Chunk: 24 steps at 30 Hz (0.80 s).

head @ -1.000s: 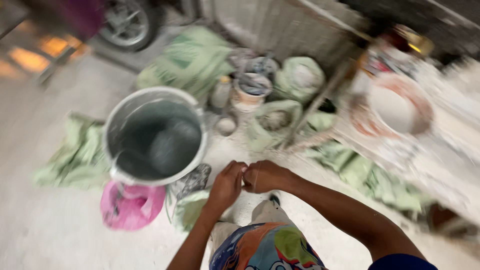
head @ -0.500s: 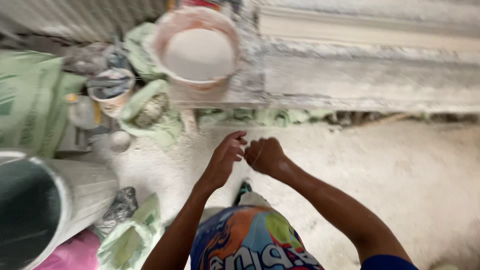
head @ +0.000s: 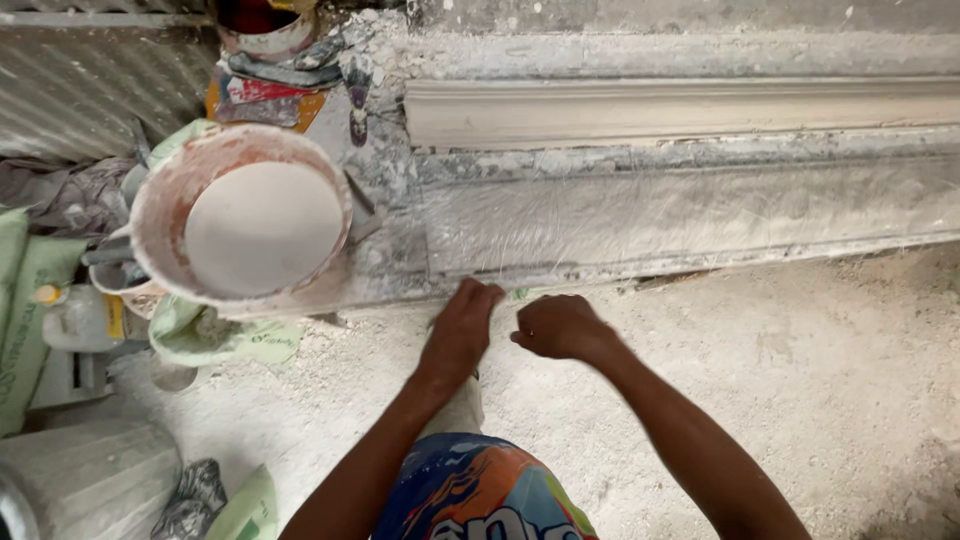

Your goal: The person spreads wet gypsum slurry along long decorative molding strips and presses handfuls of white fiberglass strands into the wet coating. They then smooth the coated surface by hand, scoop more slurry from a bucket, and continue smoothing the strips.

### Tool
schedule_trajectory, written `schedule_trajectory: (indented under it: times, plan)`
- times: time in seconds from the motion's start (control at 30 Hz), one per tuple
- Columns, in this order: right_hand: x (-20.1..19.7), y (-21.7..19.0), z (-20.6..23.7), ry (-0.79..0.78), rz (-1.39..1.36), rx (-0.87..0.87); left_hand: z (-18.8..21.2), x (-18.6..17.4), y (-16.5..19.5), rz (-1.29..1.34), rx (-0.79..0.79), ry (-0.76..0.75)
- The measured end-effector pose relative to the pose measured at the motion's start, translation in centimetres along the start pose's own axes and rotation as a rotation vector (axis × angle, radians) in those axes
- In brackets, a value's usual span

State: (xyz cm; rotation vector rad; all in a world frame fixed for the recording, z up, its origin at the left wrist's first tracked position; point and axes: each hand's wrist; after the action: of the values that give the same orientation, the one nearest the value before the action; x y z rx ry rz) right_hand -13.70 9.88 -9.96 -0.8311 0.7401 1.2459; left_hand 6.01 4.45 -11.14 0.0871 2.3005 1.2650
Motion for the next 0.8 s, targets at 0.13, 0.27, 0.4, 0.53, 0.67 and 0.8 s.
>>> schedule_trajectory:
  times: [0.13, 0.27, 0.4, 0.53, 0.67, 0.8]
  plan:
    - [-2.9, 9.6, -2.4, -0.121, -0.794, 0.018, -6.4, 2.4, -5.8, -0.2, -0.078, -0.1]
    - [-3.0, 14.8, -3.9, -0.003, -0.406, 0.283, -8.9, 3.7, -10.5, -0.456, 0.063, 0.119]
    - [-3.1, 15.8, -5.2, 0.049, -0.499, 0.328, -6.3, 3.1, -13.0, 0.0, -0.395, 0.553]
    - [-4.2, 14.1, -9.5, 0.107, -0.738, 0.085, -6.5, 1.1, -15.6, 0.651, -1.236, 1.12]
    - [-5.5, 11.0, -14.3, -0.131, -0.778, -0.16, -8.9, 0.3, -17.5, 0.552, -1.283, 1.269]
    - [-6.9, 8.9, -16.6, -0.24, -0.768, -0.311, -10.9, 0.4, -20.2, 0.517, -1.368, 1.377]
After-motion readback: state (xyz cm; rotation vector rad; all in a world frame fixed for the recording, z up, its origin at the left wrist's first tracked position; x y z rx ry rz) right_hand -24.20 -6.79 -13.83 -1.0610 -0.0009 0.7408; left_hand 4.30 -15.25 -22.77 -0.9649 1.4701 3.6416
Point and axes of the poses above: each hand's wrist, its own z-axis away from the middle knuckle, its own x-axis out of the palm, y = z × x, and after that the axes turned 10 degrees about y, right-handed
